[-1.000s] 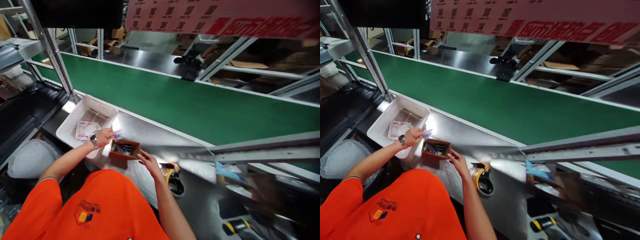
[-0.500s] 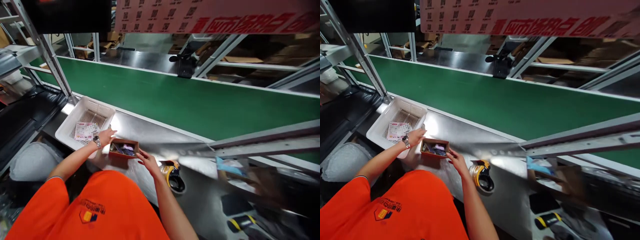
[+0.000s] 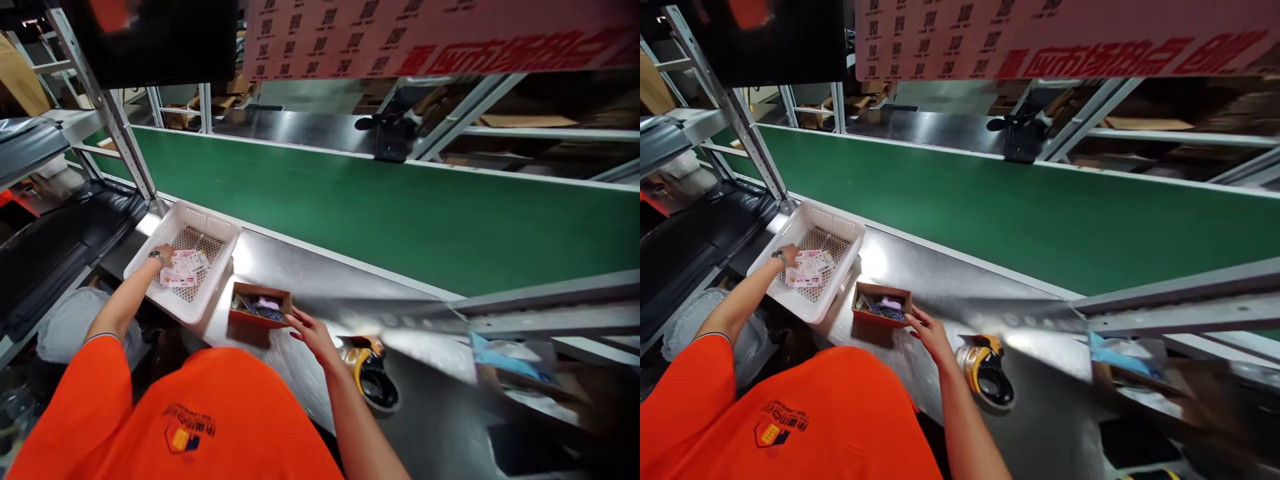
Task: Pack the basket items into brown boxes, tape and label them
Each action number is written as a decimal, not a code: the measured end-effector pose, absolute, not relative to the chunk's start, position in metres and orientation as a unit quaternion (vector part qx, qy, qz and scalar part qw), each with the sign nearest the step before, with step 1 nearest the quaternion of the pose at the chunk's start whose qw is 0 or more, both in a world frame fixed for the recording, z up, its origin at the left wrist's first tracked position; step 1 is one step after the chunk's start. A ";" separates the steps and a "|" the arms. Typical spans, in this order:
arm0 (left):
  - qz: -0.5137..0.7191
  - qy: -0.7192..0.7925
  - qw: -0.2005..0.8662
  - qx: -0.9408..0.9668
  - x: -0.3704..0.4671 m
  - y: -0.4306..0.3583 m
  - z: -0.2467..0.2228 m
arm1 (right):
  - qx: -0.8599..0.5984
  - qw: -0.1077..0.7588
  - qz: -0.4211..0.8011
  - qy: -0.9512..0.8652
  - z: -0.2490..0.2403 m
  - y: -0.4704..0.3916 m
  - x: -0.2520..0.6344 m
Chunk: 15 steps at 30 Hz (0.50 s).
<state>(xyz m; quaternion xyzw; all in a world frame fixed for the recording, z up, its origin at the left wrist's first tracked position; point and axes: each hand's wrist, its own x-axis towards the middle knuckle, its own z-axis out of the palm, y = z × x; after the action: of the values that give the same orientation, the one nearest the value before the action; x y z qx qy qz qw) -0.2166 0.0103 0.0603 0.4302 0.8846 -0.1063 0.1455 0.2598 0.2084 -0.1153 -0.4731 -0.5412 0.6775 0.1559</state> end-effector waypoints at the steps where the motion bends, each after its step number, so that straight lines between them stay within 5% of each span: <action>1: -0.131 0.879 0.163 0.429 -0.219 0.010 0.068 | -0.473 0.157 0.677 -0.541 -0.115 0.208 0.260; 9: -0.210 0.867 0.184 0.412 -0.229 -0.021 0.146 | -0.473 0.161 0.678 -0.539 -0.109 0.209 0.257; 15: -0.117 0.886 0.047 0.446 -0.181 -0.037 0.174 | -0.461 0.160 0.689 -0.536 -0.094 0.203 0.255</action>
<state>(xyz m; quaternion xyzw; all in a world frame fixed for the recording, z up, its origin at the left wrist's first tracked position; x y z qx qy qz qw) -0.1814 -0.0370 0.1745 0.4459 0.8861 -0.1173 0.0471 0.2548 0.2032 -0.0944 -0.4613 -0.5362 0.6886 0.1596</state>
